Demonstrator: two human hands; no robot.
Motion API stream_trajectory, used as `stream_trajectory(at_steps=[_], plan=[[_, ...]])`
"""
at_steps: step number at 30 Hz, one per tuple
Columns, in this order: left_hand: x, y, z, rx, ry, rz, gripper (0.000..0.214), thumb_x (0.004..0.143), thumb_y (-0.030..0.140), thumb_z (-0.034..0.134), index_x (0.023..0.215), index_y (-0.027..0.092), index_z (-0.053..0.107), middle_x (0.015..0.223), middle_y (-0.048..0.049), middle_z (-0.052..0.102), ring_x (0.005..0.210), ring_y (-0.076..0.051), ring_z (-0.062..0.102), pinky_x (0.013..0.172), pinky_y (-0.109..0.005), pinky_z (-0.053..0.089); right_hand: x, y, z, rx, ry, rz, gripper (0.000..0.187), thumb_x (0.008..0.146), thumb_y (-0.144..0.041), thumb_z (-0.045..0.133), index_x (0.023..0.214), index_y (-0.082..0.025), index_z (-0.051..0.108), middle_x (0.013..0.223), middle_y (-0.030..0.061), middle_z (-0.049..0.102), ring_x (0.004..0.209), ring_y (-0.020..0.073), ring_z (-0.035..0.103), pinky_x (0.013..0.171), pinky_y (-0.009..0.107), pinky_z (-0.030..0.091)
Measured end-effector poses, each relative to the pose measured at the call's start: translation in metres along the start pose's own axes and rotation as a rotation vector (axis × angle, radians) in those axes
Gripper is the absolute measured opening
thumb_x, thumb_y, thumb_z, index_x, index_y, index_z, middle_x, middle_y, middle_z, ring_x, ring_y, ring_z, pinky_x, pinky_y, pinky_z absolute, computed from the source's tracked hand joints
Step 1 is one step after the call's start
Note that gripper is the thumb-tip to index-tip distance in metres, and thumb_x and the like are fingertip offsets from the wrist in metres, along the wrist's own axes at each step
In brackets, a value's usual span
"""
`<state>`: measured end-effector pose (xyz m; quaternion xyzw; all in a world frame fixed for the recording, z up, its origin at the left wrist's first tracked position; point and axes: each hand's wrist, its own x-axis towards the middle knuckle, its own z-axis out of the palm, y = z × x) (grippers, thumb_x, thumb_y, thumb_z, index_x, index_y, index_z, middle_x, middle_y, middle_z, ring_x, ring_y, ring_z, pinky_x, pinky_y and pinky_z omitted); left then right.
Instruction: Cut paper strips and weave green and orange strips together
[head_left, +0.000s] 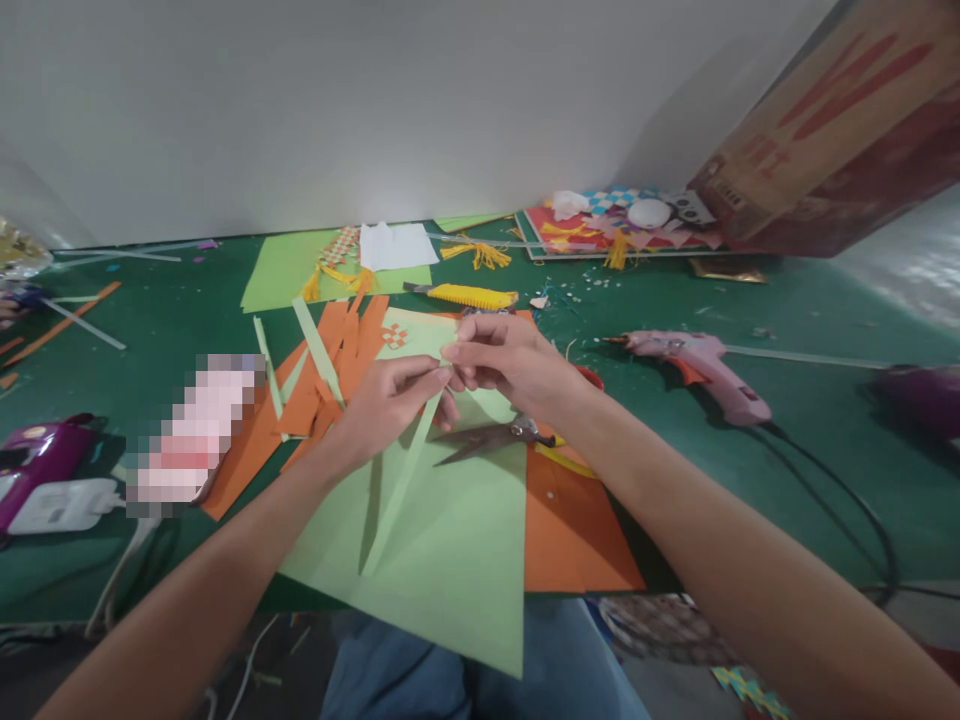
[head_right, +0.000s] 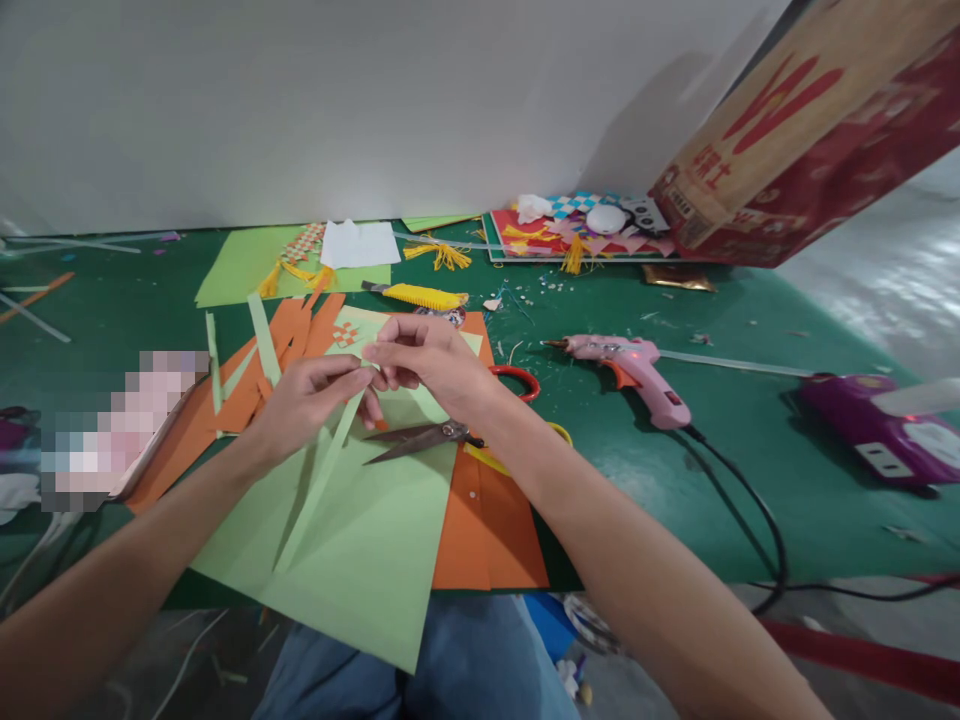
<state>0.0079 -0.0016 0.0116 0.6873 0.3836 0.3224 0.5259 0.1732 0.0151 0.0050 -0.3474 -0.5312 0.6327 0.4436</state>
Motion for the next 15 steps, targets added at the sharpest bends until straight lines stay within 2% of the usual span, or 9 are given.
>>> stream_trajectory(at_steps=[9,15], plan=[[0.0006,-0.0028,-0.0011,0.011,0.006,-0.018,0.023,0.085,0.032,0.058,0.072,0.015,0.067,0.064,-0.0021,0.07,0.052,-0.011,0.063,0.06,-0.024,0.051,-0.0011,-0.0068,0.0002,0.034,0.063,-0.027,0.029,0.064,-0.031,0.076,0.059,-0.018,0.049,0.048,-0.0063,0.049,0.044,0.0059,0.045,0.043,0.022,0.028],[-0.0004,-0.002,0.0004,0.083,0.062,-0.011,0.023,0.085,0.032,0.059,0.073,0.016,0.069,0.064,-0.002,0.071,0.053,-0.012,0.064,0.06,-0.023,0.05,-0.0016,-0.0058,0.0038,0.053,0.099,-0.078,0.026,0.071,-0.028,0.068,0.061,-0.019,0.046,0.049,-0.0072,0.047,0.044,0.0069,0.048,0.041,0.021,0.028]])
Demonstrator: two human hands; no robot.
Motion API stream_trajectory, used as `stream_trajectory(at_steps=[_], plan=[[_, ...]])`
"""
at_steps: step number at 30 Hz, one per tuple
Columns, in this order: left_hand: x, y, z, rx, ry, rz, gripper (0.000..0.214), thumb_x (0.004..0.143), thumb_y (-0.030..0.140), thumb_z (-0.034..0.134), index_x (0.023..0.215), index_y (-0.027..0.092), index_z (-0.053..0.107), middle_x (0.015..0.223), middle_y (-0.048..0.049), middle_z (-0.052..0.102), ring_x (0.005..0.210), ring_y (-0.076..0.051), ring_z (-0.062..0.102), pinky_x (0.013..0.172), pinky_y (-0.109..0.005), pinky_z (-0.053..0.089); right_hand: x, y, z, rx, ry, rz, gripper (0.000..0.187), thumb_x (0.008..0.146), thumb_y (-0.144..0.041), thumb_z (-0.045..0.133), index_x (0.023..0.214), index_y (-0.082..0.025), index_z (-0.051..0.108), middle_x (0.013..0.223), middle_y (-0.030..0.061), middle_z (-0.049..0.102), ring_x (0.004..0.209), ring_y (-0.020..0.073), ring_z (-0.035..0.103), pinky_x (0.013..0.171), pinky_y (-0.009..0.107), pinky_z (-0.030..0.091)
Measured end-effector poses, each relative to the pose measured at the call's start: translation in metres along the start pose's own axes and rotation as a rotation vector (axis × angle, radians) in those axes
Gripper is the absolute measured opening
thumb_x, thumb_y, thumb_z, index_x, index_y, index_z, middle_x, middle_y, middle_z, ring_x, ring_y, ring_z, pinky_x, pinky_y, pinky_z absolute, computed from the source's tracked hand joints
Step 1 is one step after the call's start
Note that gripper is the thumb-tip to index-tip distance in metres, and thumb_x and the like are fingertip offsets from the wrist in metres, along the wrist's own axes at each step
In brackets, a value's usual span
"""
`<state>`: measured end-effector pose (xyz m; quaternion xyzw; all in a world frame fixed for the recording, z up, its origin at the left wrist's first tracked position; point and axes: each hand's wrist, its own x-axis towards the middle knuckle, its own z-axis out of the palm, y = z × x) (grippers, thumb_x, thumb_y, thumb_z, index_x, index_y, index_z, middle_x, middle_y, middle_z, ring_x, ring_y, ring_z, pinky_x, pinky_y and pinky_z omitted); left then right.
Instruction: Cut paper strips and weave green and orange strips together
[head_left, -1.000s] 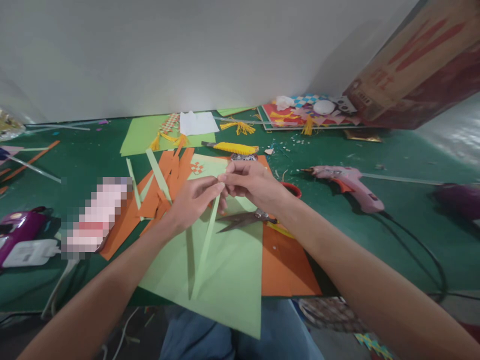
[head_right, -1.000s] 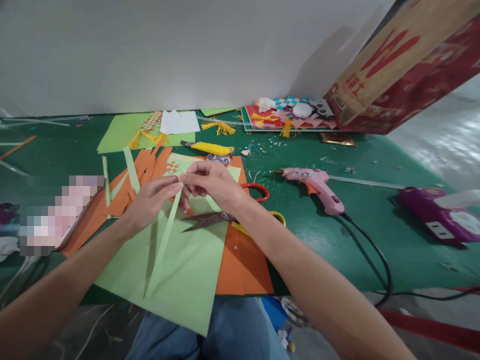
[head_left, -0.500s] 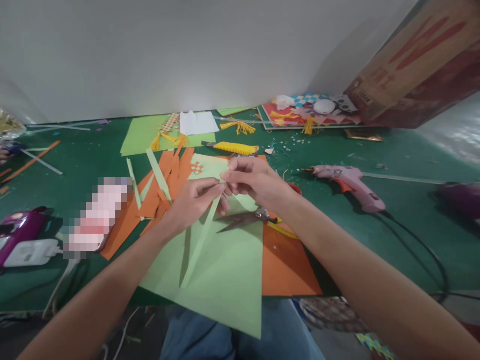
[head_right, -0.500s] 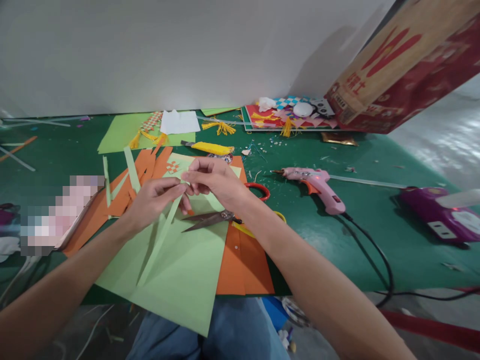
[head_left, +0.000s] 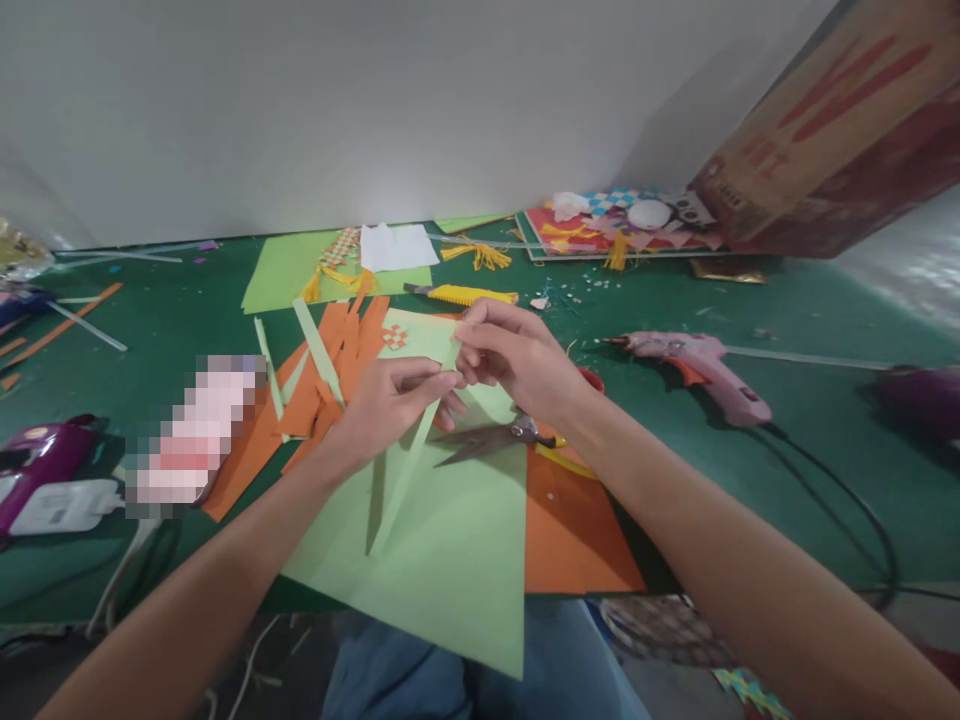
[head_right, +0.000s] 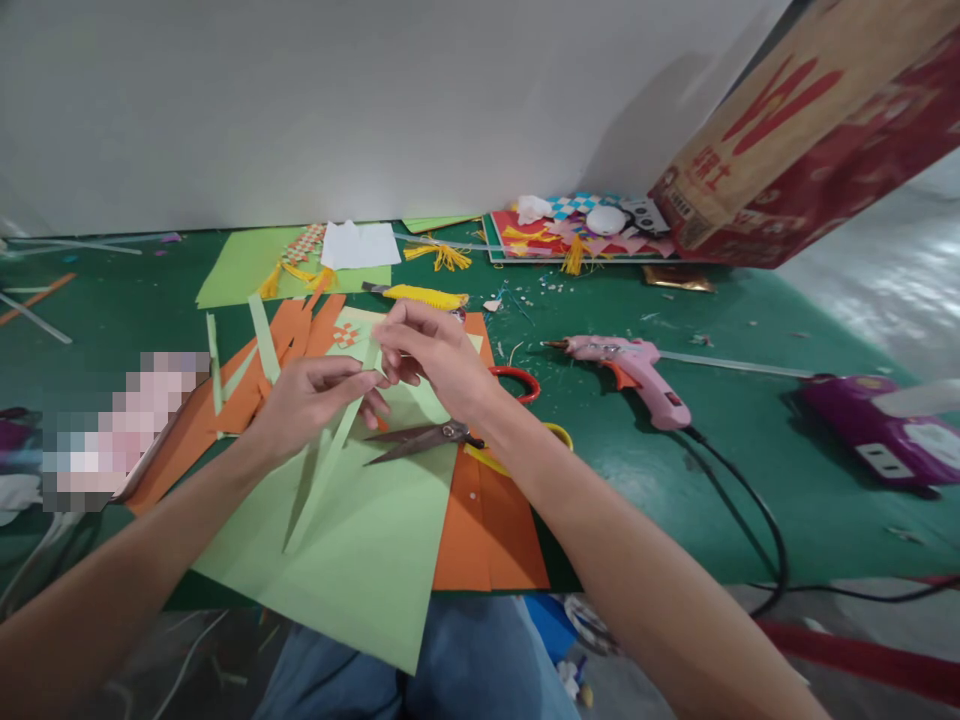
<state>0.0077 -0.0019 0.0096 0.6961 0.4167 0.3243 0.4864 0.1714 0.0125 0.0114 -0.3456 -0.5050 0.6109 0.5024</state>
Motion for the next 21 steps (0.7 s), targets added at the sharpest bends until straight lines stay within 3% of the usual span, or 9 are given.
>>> stream_trajectory(at_steps=[4,12,21], plan=[[-0.0009,0.0014,0.0021,0.059,0.023,-0.012,0.025,0.084,0.034,0.06,0.068,0.015,0.068,0.061,-0.0025,0.07,0.054,-0.013,0.065,0.058,-0.023,0.049,0.0003,0.0022,0.0001,0.0,0.002,-0.016,0.02,0.076,-0.025,0.062,0.063,-0.019,0.048,0.05,-0.0066,0.048,0.043,0.0063,0.046,0.042,0.021,0.029],[-0.0008,0.0017,0.002,-0.158,-0.009,-0.013,0.031,0.087,0.042,0.055,0.082,0.015,0.069,0.073,-0.004,0.073,0.055,-0.014,0.066,0.061,-0.026,0.054,-0.0029,0.0047,0.0021,-0.062,-0.152,-0.021,0.027,0.076,-0.035,0.066,0.063,-0.018,0.05,0.049,-0.0061,0.046,0.043,0.0065,0.042,0.043,0.022,0.027],[0.0002,0.0031,0.0022,-0.134,0.061,-0.003,0.024,0.079,0.037,0.065,0.069,0.016,0.067,0.066,-0.0013,0.071,0.052,-0.012,0.064,0.061,-0.025,0.053,-0.0011,0.0102,0.0025,-0.071,-0.078,-0.09,0.029,0.074,-0.039,0.069,0.065,-0.019,0.051,0.052,-0.0061,0.047,0.045,0.0056,0.038,0.044,0.022,0.027]])
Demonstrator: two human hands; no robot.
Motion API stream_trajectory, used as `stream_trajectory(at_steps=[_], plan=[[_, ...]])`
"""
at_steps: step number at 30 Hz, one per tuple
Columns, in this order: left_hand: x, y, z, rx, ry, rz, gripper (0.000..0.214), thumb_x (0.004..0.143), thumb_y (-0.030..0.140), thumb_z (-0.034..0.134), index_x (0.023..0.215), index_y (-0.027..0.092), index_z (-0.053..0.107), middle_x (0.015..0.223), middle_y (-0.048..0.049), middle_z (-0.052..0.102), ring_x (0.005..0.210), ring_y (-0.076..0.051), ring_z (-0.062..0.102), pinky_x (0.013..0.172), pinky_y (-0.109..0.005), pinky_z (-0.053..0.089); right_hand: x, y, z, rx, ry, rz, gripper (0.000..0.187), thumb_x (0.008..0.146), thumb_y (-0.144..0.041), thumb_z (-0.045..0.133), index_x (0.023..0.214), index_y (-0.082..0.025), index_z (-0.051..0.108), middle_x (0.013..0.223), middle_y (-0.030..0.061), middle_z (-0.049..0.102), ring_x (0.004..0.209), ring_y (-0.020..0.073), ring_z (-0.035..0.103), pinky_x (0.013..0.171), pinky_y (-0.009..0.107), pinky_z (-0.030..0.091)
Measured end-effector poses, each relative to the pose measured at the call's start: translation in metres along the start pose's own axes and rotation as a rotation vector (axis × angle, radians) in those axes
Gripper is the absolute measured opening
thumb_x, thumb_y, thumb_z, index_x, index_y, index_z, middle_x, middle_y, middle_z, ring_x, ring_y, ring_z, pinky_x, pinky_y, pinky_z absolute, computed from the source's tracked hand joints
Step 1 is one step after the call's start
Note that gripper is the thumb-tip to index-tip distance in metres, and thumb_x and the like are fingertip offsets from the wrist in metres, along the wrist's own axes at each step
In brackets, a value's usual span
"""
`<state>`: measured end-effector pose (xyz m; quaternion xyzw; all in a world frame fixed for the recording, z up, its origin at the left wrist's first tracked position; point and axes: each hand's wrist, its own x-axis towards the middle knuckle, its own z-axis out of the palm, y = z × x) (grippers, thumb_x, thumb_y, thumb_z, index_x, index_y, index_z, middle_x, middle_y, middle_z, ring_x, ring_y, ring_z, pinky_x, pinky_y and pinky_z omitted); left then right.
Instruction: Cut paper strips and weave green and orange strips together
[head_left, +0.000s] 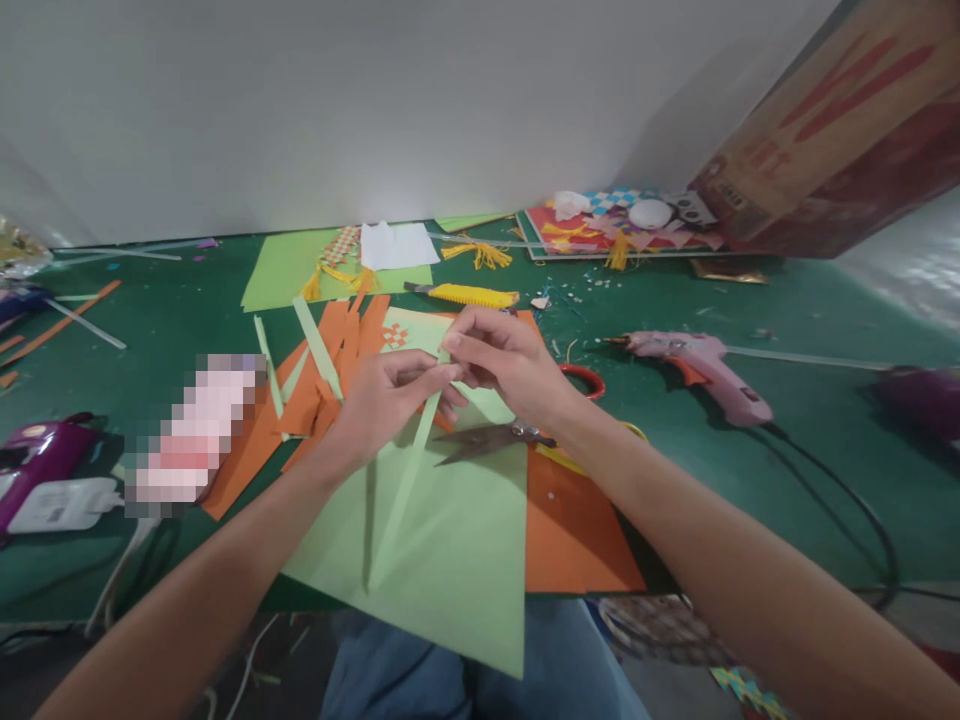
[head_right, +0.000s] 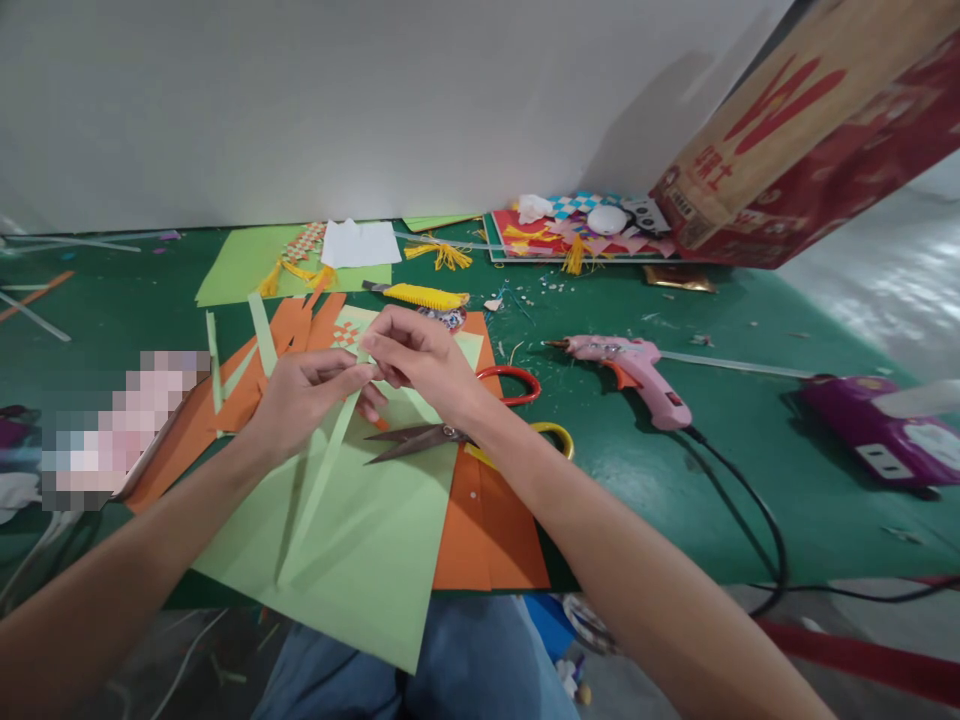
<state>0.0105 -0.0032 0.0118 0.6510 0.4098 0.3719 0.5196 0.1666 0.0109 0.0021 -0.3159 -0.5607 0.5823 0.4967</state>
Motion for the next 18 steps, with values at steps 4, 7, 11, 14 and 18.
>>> stream_trajectory(at_steps=[4,7,11,14,18], plan=[[0.0003,-0.0011,-0.001,0.013,0.028,-0.008,0.025,0.077,0.037,0.067,0.063,0.016,0.063,0.062,0.0,0.069,0.051,-0.011,0.063,0.06,-0.024,0.051,0.0008,0.0024,-0.0004,-0.033,0.024,-0.042,0.026,0.077,-0.037,0.066,0.066,-0.019,0.051,0.05,-0.0067,0.045,0.044,0.0056,0.037,0.042,0.021,0.027],[-0.0002,-0.0017,-0.0013,0.07,0.052,-0.002,0.027,0.077,0.037,0.068,0.062,0.016,0.061,0.059,0.0004,0.068,0.051,-0.011,0.062,0.057,-0.023,0.049,0.0012,0.0025,0.0,-0.062,0.03,-0.06,0.028,0.076,-0.039,0.066,0.065,-0.019,0.051,0.051,-0.0064,0.045,0.044,0.0055,0.037,0.042,0.021,0.027],[-0.0023,-0.0032,0.0002,0.142,0.106,0.035,0.026,0.078,0.037,0.067,0.062,0.017,0.06,0.056,0.0009,0.066,0.051,-0.011,0.061,0.054,-0.023,0.046,0.0016,0.0006,0.0004,-0.091,0.051,-0.067,0.031,0.075,-0.042,0.068,0.063,-0.019,0.052,0.051,-0.0064,0.044,0.044,0.0055,0.037,0.042,0.022,0.026],[-0.0039,-0.0045,0.0017,0.202,0.157,0.083,0.026,0.079,0.036,0.066,0.062,0.018,0.06,0.056,0.0013,0.066,0.051,-0.011,0.06,0.052,-0.022,0.044,0.0017,-0.001,-0.0007,-0.115,0.032,-0.028,0.032,0.072,-0.044,0.07,0.063,-0.018,0.053,0.05,-0.006,0.044,0.045,0.0058,0.037,0.042,0.022,0.025],[-0.0039,-0.0063,0.0019,0.22,0.176,0.112,0.027,0.078,0.037,0.067,0.061,0.018,0.058,0.058,0.0007,0.068,0.054,-0.012,0.063,0.055,-0.022,0.046,0.0014,-0.002,-0.0032,-0.139,-0.033,0.013,0.034,0.072,-0.043,0.071,0.06,-0.018,0.052,0.049,-0.0055,0.045,0.046,0.0057,0.038,0.042,0.022,0.025]])
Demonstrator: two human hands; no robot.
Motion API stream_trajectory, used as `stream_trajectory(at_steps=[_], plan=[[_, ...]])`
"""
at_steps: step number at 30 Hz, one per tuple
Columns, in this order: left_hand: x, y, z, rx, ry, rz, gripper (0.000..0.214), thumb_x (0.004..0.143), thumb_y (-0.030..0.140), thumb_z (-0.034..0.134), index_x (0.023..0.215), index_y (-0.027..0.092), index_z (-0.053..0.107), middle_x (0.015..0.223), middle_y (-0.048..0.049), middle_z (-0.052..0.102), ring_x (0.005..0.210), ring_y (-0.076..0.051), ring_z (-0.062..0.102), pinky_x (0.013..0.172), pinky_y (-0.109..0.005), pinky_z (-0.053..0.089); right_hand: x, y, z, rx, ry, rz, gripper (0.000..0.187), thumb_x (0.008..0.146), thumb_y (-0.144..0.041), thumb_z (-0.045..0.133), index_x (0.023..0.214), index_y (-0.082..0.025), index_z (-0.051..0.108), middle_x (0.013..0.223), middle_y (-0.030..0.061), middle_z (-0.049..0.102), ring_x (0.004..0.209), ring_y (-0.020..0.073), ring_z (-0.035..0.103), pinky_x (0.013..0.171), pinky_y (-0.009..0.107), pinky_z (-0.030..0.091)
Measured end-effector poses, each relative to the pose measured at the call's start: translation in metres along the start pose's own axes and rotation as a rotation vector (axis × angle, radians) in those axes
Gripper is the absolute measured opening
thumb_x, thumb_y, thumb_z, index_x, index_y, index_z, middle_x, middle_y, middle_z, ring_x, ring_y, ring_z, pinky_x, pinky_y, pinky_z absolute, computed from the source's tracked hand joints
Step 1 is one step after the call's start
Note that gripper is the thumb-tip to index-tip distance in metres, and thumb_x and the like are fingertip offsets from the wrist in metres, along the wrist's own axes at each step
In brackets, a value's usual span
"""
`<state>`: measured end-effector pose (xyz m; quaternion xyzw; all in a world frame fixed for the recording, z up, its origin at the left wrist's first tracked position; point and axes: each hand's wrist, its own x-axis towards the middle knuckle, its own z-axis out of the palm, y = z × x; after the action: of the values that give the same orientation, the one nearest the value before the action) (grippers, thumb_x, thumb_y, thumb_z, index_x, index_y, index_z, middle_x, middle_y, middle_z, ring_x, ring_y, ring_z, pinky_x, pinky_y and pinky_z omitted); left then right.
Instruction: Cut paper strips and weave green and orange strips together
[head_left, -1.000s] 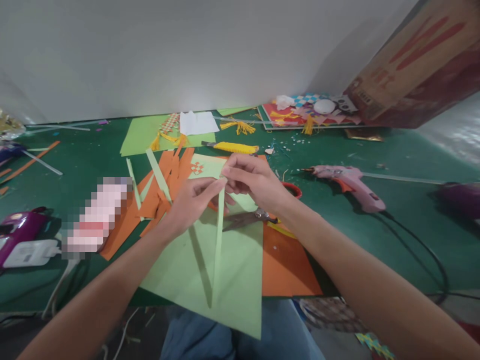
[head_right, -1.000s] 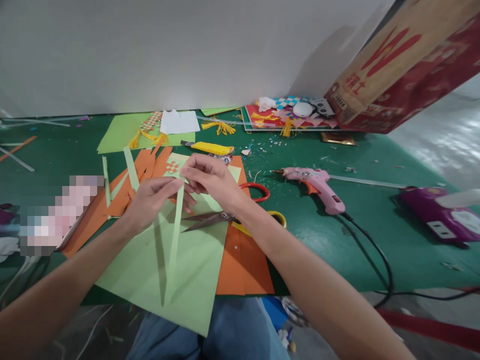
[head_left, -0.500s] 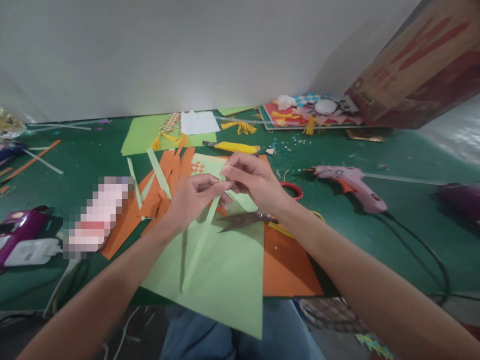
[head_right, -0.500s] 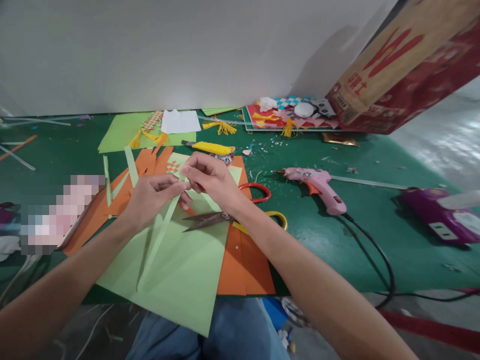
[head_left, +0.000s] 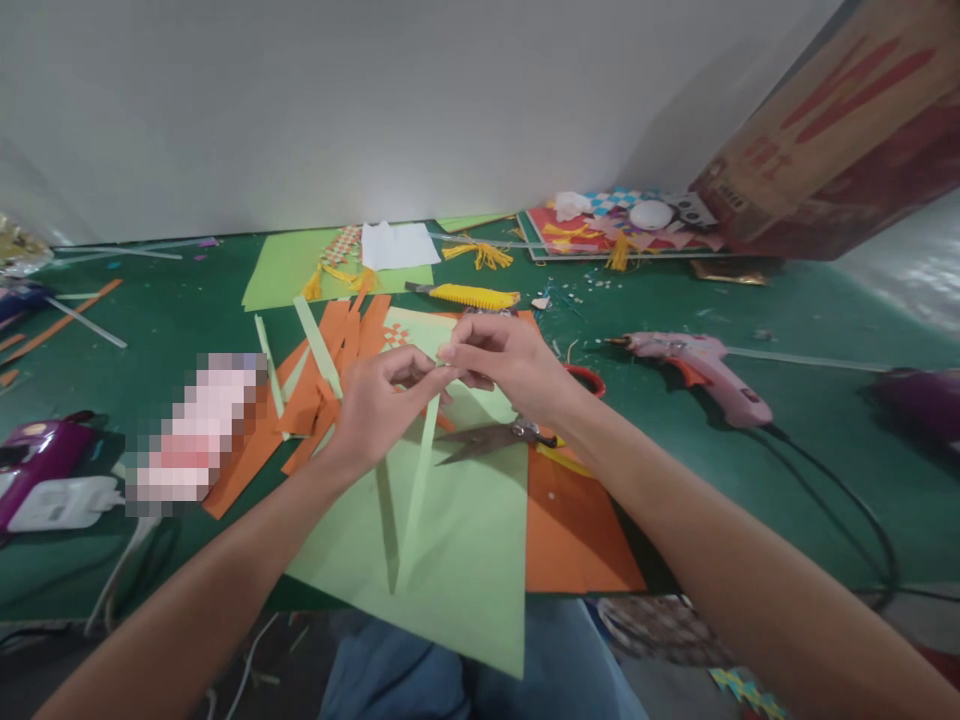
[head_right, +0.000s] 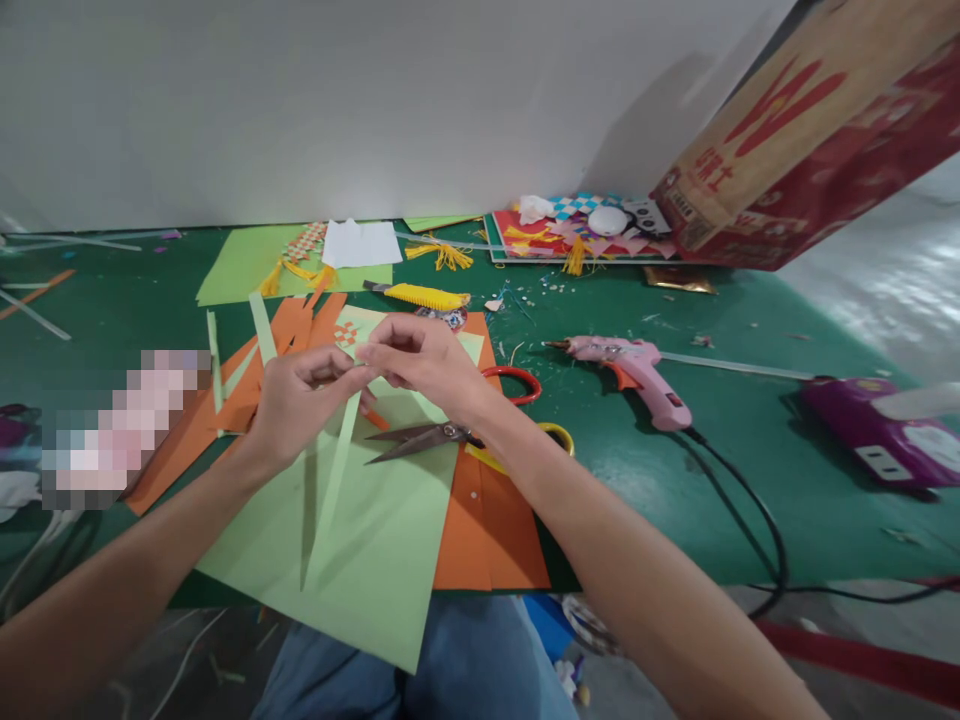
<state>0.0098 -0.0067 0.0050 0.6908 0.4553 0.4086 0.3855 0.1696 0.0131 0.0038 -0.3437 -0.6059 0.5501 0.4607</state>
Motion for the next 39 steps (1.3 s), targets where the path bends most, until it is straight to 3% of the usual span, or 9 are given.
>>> stream_trajectory(at_steps=[9,15,24,31,39], plan=[[0.002,0.003,0.0,-0.073,-0.078,-0.049,0.027,0.08,0.038,0.065,0.063,0.017,0.059,0.06,0.0001,0.068,0.054,-0.012,0.063,0.057,-0.022,0.049,0.0,0.0,0.002,0.055,0.133,-0.041,0.035,0.07,-0.045,0.072,0.063,-0.019,0.049,0.049,-0.0064,0.046,0.045,0.0056,0.038,0.041,0.022,0.025],[0.002,0.002,0.0,-0.073,-0.026,-0.015,0.027,0.08,0.037,0.065,0.062,0.018,0.06,0.06,-0.0004,0.068,0.054,-0.012,0.062,0.055,-0.023,0.048,0.0,0.0,0.002,0.015,0.057,0.015,0.031,0.072,-0.041,0.072,0.063,-0.018,0.053,0.05,-0.0054,0.046,0.046,0.006,0.04,0.041,0.022,0.026],[0.003,0.003,-0.002,-0.116,-0.063,-0.016,0.028,0.08,0.036,0.066,0.062,0.017,0.057,0.06,0.0001,0.067,0.057,-0.012,0.063,0.059,-0.022,0.05,0.0,0.001,0.004,0.043,0.112,-0.026,0.029,0.072,-0.037,0.071,0.061,-0.019,0.051,0.052,-0.0054,0.046,0.047,0.0061,0.04,0.043,0.023,0.026],[0.001,0.002,-0.001,-0.105,-0.18,-0.059,0.026,0.081,0.035,0.064,0.063,0.017,0.058,0.061,-0.0012,0.067,0.057,-0.013,0.064,0.056,-0.023,0.05,0.003,-0.005,-0.007,0.15,0.254,-0.039,0.023,0.073,-0.029,0.071,0.063,-0.019,0.052,0.049,-0.0047,0.049,0.045,0.0063,0.038,0.042,0.023,0.022],[0.001,0.002,0.0,-0.09,-0.134,-0.017,0.025,0.081,0.032,0.065,0.062,0.016,0.059,0.062,-0.0008,0.067,0.056,-0.011,0.062,0.057,-0.022,0.049,0.003,-0.005,-0.007,0.144,0.202,0.022,0.022,0.073,-0.032,0.071,0.066,-0.018,0.055,0.05,-0.0045,0.051,0.044,0.0062,0.041,0.04,0.022,0.023]])
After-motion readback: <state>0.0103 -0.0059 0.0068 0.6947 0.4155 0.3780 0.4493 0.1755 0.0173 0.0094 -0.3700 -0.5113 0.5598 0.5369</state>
